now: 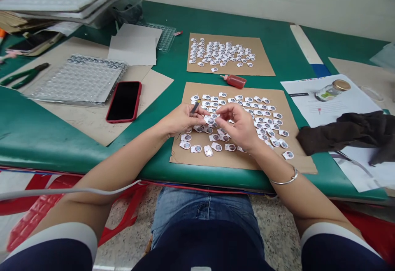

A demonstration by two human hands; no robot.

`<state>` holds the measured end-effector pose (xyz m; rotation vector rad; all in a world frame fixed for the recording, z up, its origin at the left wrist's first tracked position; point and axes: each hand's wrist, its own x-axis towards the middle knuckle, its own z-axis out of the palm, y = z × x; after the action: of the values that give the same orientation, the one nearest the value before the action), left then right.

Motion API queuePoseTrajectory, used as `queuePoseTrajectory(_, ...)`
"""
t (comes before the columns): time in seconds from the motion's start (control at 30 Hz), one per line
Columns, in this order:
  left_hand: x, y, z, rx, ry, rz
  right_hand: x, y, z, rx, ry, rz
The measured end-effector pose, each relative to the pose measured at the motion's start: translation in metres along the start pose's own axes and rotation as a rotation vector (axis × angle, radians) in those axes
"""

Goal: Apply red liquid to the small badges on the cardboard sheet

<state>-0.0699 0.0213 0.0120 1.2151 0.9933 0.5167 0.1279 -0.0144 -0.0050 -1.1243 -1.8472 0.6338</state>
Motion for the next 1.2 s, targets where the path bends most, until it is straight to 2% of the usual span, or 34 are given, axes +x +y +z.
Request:
queuePoseTrajectory(0.07,0.001,-0.001,-0.002,0.007,0.017,0.004,0.001,0.000,-0.002,0.118,0.053,0.144)
queuePoseTrajectory(0.17,0.001,-0.002,-0.003,0.009,0.012,0.000,0.002,0.003,-0.002,0.264,0.012,0.338)
queuePoseTrajectory(0.27,0.000,-0.002,-0.003,-0.007,0.005,0.006,0.002,0.005,0.001,0.330,-0.032,0.416)
queuePoseTrajectory(0.53,0.000,-0.001,-0.002,-0.027,-0.001,-0.003,0.001,-0.002,0.004,0.308,-0.084,0.462)
queuePoseTrajectory(0.73,-0.001,-0.002,-0.003,-0.028,-0.007,0.014,-0.002,-0.001,0.004,0.208,-0.136,0.418)
queuePoseTrajectory(1.2,-0.001,0.000,-0.001,-0.004,-0.005,0.043,-0.001,-0.007,0.004,0.143,-0.156,0.386)
